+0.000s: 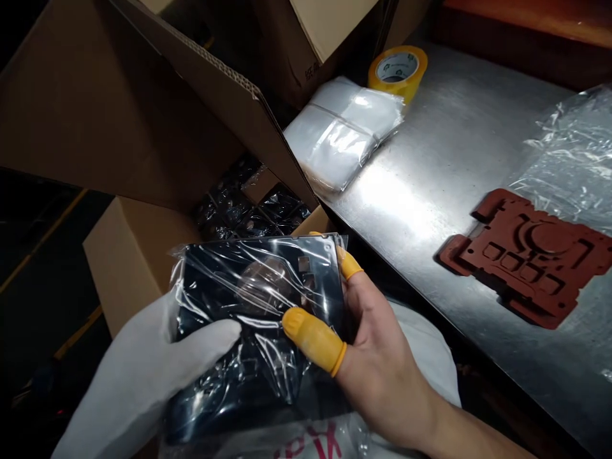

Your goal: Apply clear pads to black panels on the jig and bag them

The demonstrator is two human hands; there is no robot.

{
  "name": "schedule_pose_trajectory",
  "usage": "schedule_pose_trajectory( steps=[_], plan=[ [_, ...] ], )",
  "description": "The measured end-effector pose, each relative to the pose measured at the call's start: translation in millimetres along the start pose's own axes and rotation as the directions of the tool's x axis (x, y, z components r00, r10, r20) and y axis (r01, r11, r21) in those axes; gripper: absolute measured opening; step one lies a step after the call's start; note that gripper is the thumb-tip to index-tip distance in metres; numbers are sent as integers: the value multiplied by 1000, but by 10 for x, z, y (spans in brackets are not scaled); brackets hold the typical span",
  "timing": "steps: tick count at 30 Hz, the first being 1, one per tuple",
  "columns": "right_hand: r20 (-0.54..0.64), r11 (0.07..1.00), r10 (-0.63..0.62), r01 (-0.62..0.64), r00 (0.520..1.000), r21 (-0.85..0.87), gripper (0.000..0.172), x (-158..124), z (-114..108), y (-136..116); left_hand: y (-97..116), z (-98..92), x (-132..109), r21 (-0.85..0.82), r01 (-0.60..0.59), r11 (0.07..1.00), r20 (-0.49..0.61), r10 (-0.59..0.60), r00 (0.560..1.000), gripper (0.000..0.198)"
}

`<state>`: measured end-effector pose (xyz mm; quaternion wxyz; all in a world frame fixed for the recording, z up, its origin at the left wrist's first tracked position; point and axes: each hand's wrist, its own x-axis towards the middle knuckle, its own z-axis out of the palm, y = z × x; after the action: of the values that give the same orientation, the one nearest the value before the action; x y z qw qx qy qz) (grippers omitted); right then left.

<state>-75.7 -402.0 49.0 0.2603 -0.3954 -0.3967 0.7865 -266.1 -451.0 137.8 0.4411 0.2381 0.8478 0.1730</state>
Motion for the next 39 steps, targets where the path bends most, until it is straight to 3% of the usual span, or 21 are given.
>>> schedule_pose_trajectory(
  steps=[3, 7, 9, 12, 14, 16, 18, 19, 20, 22, 23, 25, 27, 28, 30, 34, 36, 39],
  plan=[
    [-4, 1000, 12, -12, 1000, 3, 74, -5, 4, -14, 80, 22, -22, -14, 49, 999, 31, -49, 998, 29],
    [5, 1000, 22, -22, 1000, 12, 75, 5, 12, -37, 218, 65, -56, 22, 40, 999, -80, -38, 996, 29],
    [8, 1000, 21, -21, 1000, 21, 77, 16, 10, -46, 258, 61, -46, 50, 47, 998, -61, -44, 997, 28],
    [47, 997, 29, -32, 998, 66, 82, 46, -44, -31, 210, 29, 15, 30, 58, 998, -3, -57, 998, 29],
    [152, 993, 46, -62, 987, 102, 82, 67, -125, 15, 93, 10, 74, -42, 27, 999, -25, -28, 999, 34],
    [329, 987, 94, -131, 940, 92, 72, 80, -224, 84, -64, 1, 138, -165, -62, 984, -59, 53, 997, 43],
    [473, 981, 169, -196, 864, 8, 47, 100, -307, 150, -223, 2, 210, -316, -152, 937, -71, 136, 988, 50],
    [493, 981, 191, -188, 849, -56, 33, 122, -332, 170, -293, 6, 250, -392, -175, 903, -64, 163, 985, 53],
    [487, 981, 188, -142, 853, -129, 23, 156, -344, 174, -357, 13, 294, -465, -187, 865, -45, 188, 981, 56],
    [479, 958, 79, 67, 874, -279, 15, 259, -324, 128, -466, 38, 391, -586, -195, 786, -3, 239, 971, 57],
    [512, 918, 3, 201, 859, -342, 15, 323, -294, 81, -518, 57, 442, -637, -195, 746, 22, 270, 963, 56],
    [634, 801, -98, 439, 767, -408, 19, 462, -209, -25, -631, 110, 538, -734, -177, 656, 66, 328, 942, 50],
    [721, 680, -100, 576, 685, -453, 23, 598, -126, -86, -768, 184, 620, -831, -122, 543, 117, 384, 916, 47],
    [730, 618, -80, 609, 678, -498, 23, 666, -95, -84, -846, 229, 654, -872, -78, 483, 143, 403, 904, 47],
    [694, 464, -31, 625, 719, -627, 19, 812, -61, -21, -1009, 329, 716, -928, 29, 372, 188, 399, 897, 49],
    [585, 74, -4, 584, 811, -808, 11, 1203, -14, 172, -1241, 504, 884, -959, 216, 182, 261, 278, 924, 42],
    [575, -69, -37, 572, 817, -817, 6, 1443, 57, 228, -1254, 519, 1023, -963, 238, 123, 259, 190, 947, 40],
    [514, -164, -132, 493, 847, -855, 10, 1783, 206, 288, -1157, 380, 1330, -981, 154, 114, 156, 7, 988, 33]
  ],
)
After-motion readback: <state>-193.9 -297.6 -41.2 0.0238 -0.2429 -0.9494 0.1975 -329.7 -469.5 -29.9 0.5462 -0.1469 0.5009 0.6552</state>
